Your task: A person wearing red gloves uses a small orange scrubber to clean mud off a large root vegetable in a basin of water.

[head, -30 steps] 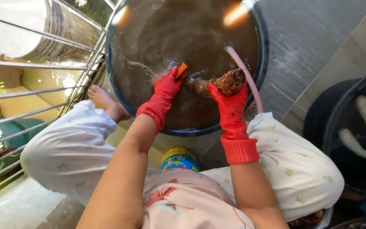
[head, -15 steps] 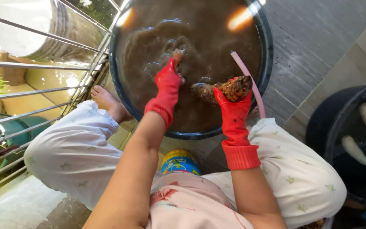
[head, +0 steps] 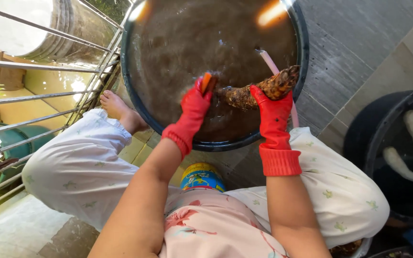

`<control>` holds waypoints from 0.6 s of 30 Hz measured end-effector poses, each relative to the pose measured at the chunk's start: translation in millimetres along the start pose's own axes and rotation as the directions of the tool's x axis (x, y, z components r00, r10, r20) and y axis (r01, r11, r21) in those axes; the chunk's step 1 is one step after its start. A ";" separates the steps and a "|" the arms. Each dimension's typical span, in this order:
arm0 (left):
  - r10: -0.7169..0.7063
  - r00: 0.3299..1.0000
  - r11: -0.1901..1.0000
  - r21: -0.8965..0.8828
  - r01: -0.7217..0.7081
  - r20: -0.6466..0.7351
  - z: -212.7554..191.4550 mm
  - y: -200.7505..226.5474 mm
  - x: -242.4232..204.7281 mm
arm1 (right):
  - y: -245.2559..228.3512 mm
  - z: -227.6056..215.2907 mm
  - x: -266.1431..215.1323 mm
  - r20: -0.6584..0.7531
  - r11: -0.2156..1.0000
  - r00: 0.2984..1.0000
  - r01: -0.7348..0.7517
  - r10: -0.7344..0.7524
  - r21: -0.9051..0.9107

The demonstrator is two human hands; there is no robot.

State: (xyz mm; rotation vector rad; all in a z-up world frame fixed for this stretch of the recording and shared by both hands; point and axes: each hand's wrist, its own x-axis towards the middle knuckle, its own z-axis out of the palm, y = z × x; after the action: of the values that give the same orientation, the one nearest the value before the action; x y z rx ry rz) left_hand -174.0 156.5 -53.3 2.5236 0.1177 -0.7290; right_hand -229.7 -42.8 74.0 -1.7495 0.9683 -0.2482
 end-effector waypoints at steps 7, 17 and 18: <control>0.088 0.996 0.939 0.333 -0.088 0.014 5.2 0.3 84.7 | -1.6 -7.6 20.7 -0.007 0.982 0.994 -0.110 0.111 -0.156; -0.116 0.982 0.800 -0.600 0.003 -0.149 21.9 -8.7 42.5 | -29.7 -12.7 -33.7 0.006 0.999 0.999 -0.042 0.042 0.032; -0.115 0.989 0.731 -0.681 0.022 -0.092 52.5 -31.7 47.4 | -34.3 -12.1 -39.3 0.015 0.997 0.998 -0.058 0.057 0.041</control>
State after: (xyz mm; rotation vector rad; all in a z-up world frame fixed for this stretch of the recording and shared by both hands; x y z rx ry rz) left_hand -165.5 155.5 -130.3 1.8497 0.4437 -0.4317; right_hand -245.7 -20.0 119.8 -1.6814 0.9959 -0.2176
